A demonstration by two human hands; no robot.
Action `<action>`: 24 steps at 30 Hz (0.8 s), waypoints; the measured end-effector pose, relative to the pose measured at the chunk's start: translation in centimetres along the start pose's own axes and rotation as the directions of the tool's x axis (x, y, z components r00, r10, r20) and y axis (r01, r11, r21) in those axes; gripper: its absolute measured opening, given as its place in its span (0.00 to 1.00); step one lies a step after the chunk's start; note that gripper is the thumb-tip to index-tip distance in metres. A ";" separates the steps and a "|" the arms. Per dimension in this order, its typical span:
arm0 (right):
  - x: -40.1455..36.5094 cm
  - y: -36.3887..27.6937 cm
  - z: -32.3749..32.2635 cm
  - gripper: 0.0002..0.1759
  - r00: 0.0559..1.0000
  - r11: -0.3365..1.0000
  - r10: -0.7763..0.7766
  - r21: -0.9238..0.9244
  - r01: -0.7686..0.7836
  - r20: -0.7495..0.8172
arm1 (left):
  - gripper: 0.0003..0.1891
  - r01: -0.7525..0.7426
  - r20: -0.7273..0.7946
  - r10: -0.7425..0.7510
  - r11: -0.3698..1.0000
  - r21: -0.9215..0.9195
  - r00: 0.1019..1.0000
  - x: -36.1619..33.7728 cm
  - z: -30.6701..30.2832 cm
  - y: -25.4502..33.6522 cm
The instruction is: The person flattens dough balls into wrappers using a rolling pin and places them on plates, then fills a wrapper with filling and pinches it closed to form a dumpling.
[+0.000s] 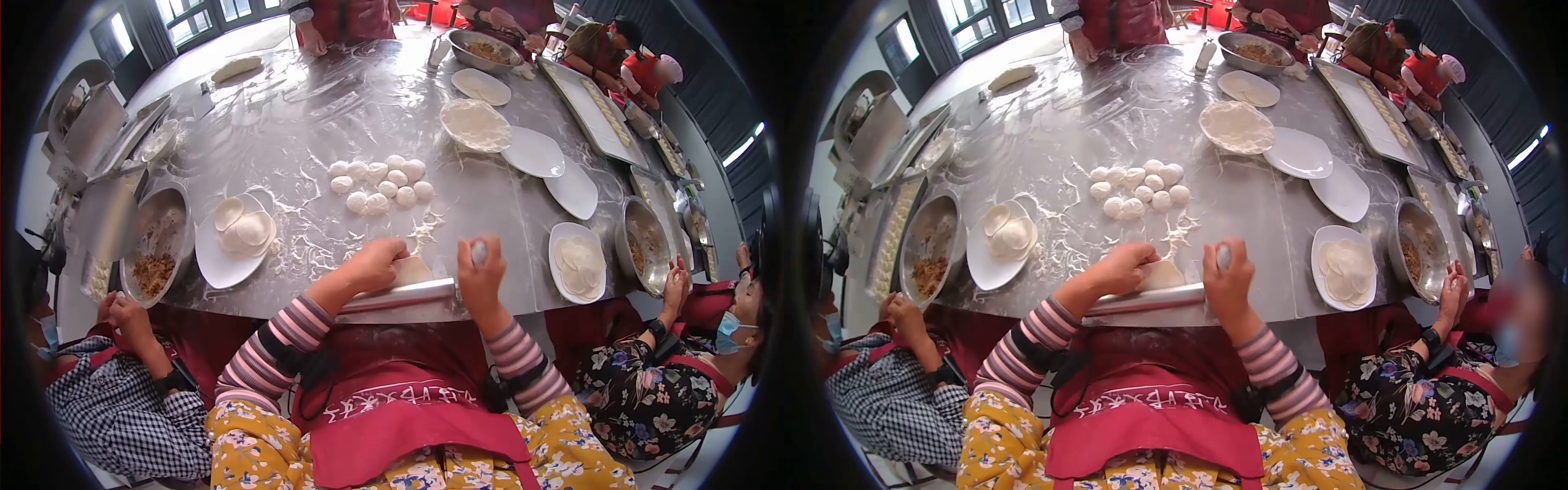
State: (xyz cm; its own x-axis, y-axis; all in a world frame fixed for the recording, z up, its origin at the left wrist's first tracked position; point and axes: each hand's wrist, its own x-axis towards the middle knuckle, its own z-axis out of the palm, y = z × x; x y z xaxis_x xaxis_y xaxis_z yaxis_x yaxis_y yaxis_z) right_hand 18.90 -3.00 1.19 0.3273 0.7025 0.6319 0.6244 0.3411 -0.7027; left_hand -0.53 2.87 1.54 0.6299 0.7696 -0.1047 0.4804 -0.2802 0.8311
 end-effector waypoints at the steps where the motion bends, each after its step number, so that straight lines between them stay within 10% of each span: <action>1: 1.4 0.3 1.0 0.11 0.998 0.998 -0.059 -0.024 0.059 -0.001 | 0.09 -0.025 -0.018 0.025 1.000 0.005 1.000 0.1 0.0 0.4; 9: 1.3 2.6 1.8 0.12 0.997 0.996 -0.072 -0.052 0.073 0.028 | 0.10 0.067 -0.066 -0.053 0.967 0.245 0.996 0.5 0.4 0.1; 15: -2.4 1.5 -1.9 0.08 0.998 0.996 0.016 0.088 -0.022 0.066 | 0.05 -0.096 -0.243 0.087 0.995 -0.024 0.966 -2.6 -3.6 -1.3; 18: -2.2 1.1 -1.9 0.09 0.987 0.980 0.124 0.142 -0.138 0.101 | 0.07 0.024 -0.379 -0.077 0.990 -0.140 0.922 -6.9 -12.0 -1.1; 20: -2.0 1.3 -1.6 0.10 0.981 0.974 0.167 0.141 -0.180 0.096 | 0.09 0.208 -0.561 -0.158 0.978 0.026 0.812 -9.3 -16.7 -2.3; 22: -1.9 1.6 -1.4 0.10 0.985 0.977 0.147 0.141 -0.159 0.094 | 0.09 0.387 -0.869 -0.144 0.920 0.059 0.474 -10.3 -19.3 -2.8; 24: -2.1 1.7 -1.4 0.10 0.986 0.978 0.140 0.144 -0.152 0.089 | 0.10 0.321 -0.885 -0.129 0.947 0.024 0.448 -9.9 -20.5 -3.5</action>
State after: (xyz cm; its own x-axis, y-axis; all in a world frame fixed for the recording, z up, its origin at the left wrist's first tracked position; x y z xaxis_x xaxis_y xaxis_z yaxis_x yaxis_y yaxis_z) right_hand 20.27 -4.79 -0.84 0.3468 0.7962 0.4958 0.4587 0.3171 -0.8301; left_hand -20.91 8.00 10.88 -0.3200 0.8884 0.3292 0.6716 -0.0324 0.7402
